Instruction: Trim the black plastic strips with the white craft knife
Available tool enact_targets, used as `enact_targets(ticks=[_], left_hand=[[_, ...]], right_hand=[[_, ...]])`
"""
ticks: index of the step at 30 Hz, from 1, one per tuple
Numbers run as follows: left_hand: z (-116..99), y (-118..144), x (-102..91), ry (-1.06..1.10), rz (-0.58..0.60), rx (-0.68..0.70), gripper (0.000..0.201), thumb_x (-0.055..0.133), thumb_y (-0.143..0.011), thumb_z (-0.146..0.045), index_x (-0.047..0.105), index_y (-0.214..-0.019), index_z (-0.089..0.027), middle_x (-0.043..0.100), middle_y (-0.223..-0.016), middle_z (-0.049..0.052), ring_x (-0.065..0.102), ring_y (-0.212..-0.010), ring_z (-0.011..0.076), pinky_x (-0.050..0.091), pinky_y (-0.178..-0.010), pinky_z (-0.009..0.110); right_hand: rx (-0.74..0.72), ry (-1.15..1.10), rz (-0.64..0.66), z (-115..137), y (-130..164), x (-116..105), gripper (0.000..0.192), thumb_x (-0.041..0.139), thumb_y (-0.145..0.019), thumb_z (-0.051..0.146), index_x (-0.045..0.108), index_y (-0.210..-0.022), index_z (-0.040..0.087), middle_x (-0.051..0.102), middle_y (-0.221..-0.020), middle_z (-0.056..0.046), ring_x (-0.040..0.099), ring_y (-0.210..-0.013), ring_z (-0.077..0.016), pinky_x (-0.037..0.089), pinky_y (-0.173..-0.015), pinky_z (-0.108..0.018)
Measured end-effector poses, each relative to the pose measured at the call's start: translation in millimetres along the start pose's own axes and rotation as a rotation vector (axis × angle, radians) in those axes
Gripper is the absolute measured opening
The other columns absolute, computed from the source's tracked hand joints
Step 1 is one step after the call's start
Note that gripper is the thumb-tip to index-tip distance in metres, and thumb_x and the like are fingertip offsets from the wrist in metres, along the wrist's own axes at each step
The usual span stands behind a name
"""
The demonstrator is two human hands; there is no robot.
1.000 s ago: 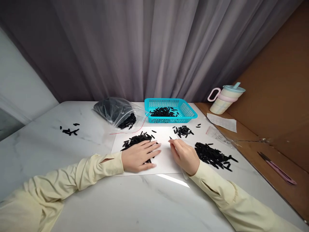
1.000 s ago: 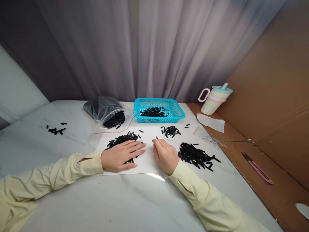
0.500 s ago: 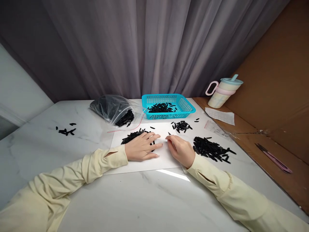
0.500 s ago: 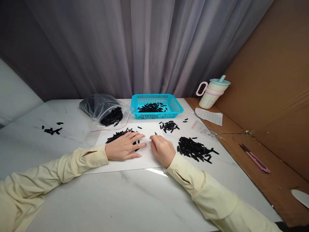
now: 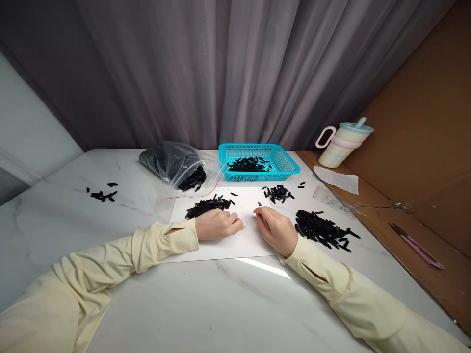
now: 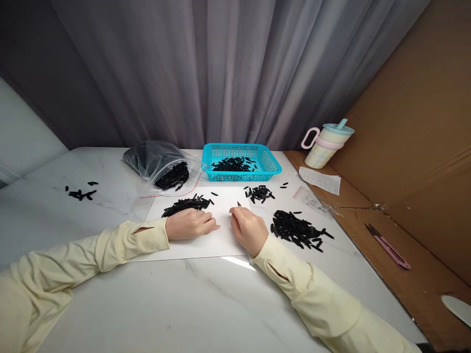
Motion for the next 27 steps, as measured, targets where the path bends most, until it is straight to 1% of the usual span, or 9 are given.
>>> enact_targets(ticks=[6, 8, 10, 13, 17, 21, 23, 24, 27], left_hand=[[19.5, -6.7, -21.2, 0.328, -0.116, -0.193, 0.032, 0.051, -0.083, -0.033, 0.046, -0.055, -0.019, 0.044, -0.058, 0.000, 0.041, -0.054, 0.0119, 0.031, -0.057, 0.026], [26.8, -7.6, -27.7, 0.463, -0.153, -0.267, 0.039, 0.052, -0.082, -0.035, 0.040, -0.048, -0.019, 0.040, -0.053, -0.002, 0.040, -0.052, 0.0106, 0.033, -0.059, 0.025], [35.5, -7.1, -30.8, 0.618, -0.180, -0.365, 0.046, 0.049, -0.083, -0.041, 0.036, -0.045, -0.019, 0.037, -0.047, -0.003, 0.036, -0.045, 0.0085, 0.032, -0.051, 0.024], [48.7, -4.2, -30.4, 0.879, -0.214, -0.536, 0.047, 0.042, -0.085, -0.048, 0.033, -0.049, -0.020, 0.033, -0.042, -0.006, 0.029, -0.033, 0.0056, 0.024, -0.037, 0.022], [60.7, 0.3, -30.8, 1.180, -0.282, -0.711, 0.040, 0.040, -0.087, -0.039, 0.029, -0.053, -0.020, 0.034, -0.049, -0.006, 0.033, -0.031, 0.0031, 0.019, -0.031, 0.018], [63.1, 1.9, -30.9, 1.431, -0.286, -0.793, 0.033, 0.039, -0.087, -0.025, 0.031, -0.056, -0.018, 0.039, -0.056, -0.005, 0.031, -0.033, 0.0001, 0.019, -0.031, 0.014], [61.7, 1.5, -28.5, 1.543, -0.254, -0.818, 0.032, 0.041, -0.086, -0.024, 0.031, -0.056, -0.018, 0.034, -0.052, -0.007, 0.025, -0.032, -0.0002, 0.019, -0.031, 0.013], [60.9, 1.4, -26.7, 1.592, -0.236, -0.830, 0.033, 0.042, -0.085, -0.025, 0.031, -0.055, -0.018, 0.031, -0.049, -0.008, 0.022, -0.032, 0.0001, 0.019, -0.030, 0.013], [58.9, 2.1, -19.9, 1.713, -0.191, -0.874, 0.040, 0.046, -0.083, -0.028, 0.025, -0.050, -0.019, 0.024, -0.043, -0.009, 0.022, -0.033, 0.0015, 0.023, -0.031, 0.013]], right_hand=[[-0.205, 0.101, 0.033, 27.2, 2.0, -4.4, 0.026, 0.033, -0.089, 0.014, 0.058, -0.093, 0.014, 0.061, -0.068, -0.006, 0.056, -0.064, -0.0181, 0.037, -0.053, -0.028], [-0.194, 0.182, 0.054, 33.5, 3.4, -6.7, 0.025, 0.036, -0.089, 0.018, 0.057, -0.100, 0.011, 0.061, -0.068, -0.008, 0.056, -0.063, -0.0205, 0.034, -0.048, -0.029], [-0.076, 0.327, 0.128, 28.4, 4.0, -4.4, 0.030, 0.039, -0.088, 0.020, 0.053, -0.111, 0.007, 0.062, -0.070, -0.011, 0.057, -0.060, -0.0230, 0.028, -0.042, -0.030], [0.058, 0.445, 0.356, 8.8, 2.3, 9.1, 0.037, 0.041, -0.085, 0.014, 0.046, -0.121, 0.006, 0.064, -0.072, -0.013, 0.060, -0.054, -0.0229, 0.023, -0.037, -0.028], [-0.018, 0.395, 0.477, -8.6, -25.6, 18.8, 0.037, 0.049, -0.081, 0.010, 0.046, -0.118, 0.012, 0.068, -0.074, -0.010, 0.061, -0.046, -0.0190, 0.022, -0.037, -0.026], [-0.090, 0.385, 0.443, 4.7, -63.9, 10.0, 0.016, 0.044, -0.090, 0.021, 0.053, -0.100, 0.012, 0.069, -0.073, -0.011, 0.063, -0.054, -0.0204, 0.020, -0.041, -0.026], [-0.182, 0.346, 0.409, 30.5, -74.9, 4.3, 0.026, 0.037, -0.095, 0.035, 0.053, -0.093, 0.015, 0.068, -0.075, -0.009, 0.063, -0.061, -0.0193, 0.021, -0.044, -0.026], [-0.271, 0.311, 0.382, 47.6, -77.5, 1.9, 0.032, 0.035, -0.095, 0.042, 0.054, -0.090, 0.017, 0.068, -0.073, -0.008, 0.062, -0.063, -0.0180, 0.021, -0.045, -0.026], [-0.631, 0.231, 0.114, 99.6, -77.3, -11.3, 0.041, 0.032, -0.094, 0.047, 0.054, -0.080, 0.015, 0.065, -0.070, -0.008, 0.058, -0.060, -0.0160, 0.019, -0.045, -0.027]])
Point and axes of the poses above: each hand's wrist, its own y-axis away from the middle knuckle, its own x-axis out of the palm, z = x × y, the point moved 7 cm from there along -y, towards the middle knuckle
